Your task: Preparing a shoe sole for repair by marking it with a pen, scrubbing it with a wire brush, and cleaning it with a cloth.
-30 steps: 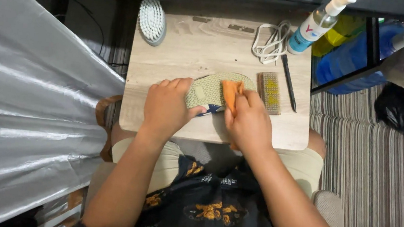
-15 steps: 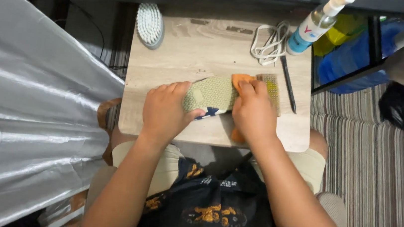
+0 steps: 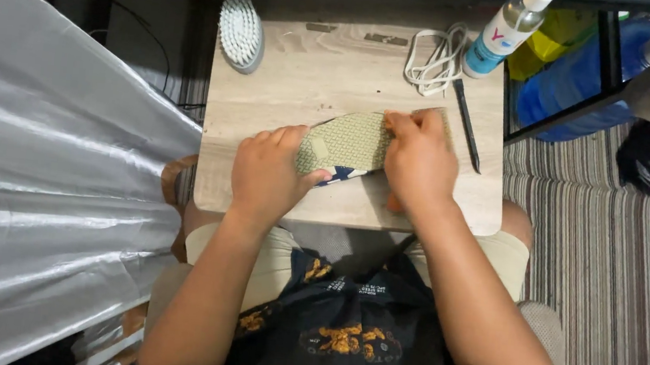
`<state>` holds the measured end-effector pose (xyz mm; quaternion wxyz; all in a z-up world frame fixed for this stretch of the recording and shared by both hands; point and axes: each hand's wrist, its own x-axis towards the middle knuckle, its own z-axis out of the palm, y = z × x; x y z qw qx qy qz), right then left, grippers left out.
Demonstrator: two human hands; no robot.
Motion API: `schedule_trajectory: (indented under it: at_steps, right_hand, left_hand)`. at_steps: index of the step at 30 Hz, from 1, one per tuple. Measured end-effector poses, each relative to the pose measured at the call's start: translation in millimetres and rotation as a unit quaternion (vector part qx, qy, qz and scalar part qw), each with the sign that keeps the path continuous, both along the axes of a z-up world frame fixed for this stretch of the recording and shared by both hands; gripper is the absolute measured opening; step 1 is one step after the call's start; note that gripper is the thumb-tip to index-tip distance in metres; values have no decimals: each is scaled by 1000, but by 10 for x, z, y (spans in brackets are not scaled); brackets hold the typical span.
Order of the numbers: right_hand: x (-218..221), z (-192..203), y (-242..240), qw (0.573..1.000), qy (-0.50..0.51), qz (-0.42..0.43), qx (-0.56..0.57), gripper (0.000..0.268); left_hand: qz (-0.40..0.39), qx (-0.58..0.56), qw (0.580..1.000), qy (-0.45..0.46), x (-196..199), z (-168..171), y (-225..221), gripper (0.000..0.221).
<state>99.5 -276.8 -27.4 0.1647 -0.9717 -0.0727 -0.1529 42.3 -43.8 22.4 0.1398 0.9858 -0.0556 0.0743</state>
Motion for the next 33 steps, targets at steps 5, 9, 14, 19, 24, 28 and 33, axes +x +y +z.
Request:
schedule_trajectory:
  at_steps: [5,9,14,19,24,28,33]
  right_hand:
    - [-235,13,88,1000,13,-5,-28,30]
    - [-303,-30,95,1000,23,2,-11,31]
    - [155,-232,69,1000,8,8,23,22]
    - [1,-14,144,999,32,6,21,17]
    - [-475,129,19,999,3,-10,-52,19]
    - [-854,213,-235,994,78,-37,-69,16]
    - [-847,206,-597,987,-15,-95,-125,62]
  left_hand:
    - [3,-15,1000,10,9,49,-13,71]
    - [-3,-20,1000,18,8,57,-4,71]
    - [-2,-18,999,34,-14,94,-18,70]
    - [0,-16,1000,22,3,98,-19,71]
    - [-3,-24,999,31,41,73,8,72]
    - [-8,-37,998,46,32,227,4,71]
    - [-1,-29,996,81,20,371,-21,70]
